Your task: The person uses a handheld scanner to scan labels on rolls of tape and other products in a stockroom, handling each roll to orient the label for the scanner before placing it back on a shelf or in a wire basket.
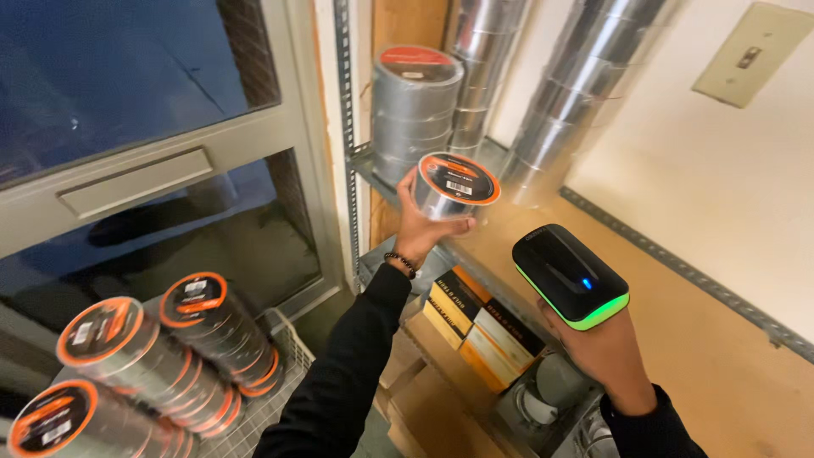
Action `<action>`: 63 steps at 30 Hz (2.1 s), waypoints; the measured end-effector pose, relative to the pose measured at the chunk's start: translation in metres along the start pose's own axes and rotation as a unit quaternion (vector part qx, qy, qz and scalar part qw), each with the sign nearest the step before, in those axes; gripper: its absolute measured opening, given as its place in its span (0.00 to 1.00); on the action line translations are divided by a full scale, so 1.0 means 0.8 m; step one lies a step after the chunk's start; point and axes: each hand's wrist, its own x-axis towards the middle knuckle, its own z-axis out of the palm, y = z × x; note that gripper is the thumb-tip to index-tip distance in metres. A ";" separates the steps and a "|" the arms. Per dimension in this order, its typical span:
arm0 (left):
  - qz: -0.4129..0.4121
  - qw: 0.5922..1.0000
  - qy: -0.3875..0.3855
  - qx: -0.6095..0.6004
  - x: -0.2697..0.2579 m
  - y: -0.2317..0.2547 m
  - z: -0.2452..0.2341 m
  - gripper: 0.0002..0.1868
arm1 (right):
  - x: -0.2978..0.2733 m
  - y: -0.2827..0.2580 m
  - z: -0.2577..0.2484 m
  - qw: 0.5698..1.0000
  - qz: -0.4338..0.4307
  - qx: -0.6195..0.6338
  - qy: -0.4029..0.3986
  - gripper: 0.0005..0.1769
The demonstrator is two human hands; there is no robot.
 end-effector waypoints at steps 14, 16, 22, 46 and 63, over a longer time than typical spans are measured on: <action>-0.189 0.931 -0.069 0.304 0.009 -0.049 0.053 0.57 | 0.059 0.018 -0.025 0.995 -0.091 0.015 -0.029 0.13; -0.183 0.923 -0.078 0.330 0.004 -0.039 0.058 0.55 | 0.066 0.031 -0.030 0.996 -0.084 0.008 -0.037 0.16; -0.035 0.890 -0.082 0.448 -0.003 -0.063 0.064 0.54 | 0.069 0.055 -0.032 0.997 0.075 -0.029 -0.017 0.14; 0.083 0.890 -0.122 0.431 -0.037 -0.056 0.035 0.39 | 0.037 0.029 -0.032 0.995 0.044 0.013 -0.085 0.09; -0.011 0.850 0.241 0.469 -0.246 0.197 -0.355 0.34 | -0.059 -0.020 0.223 0.958 -0.070 -0.032 -0.277 0.23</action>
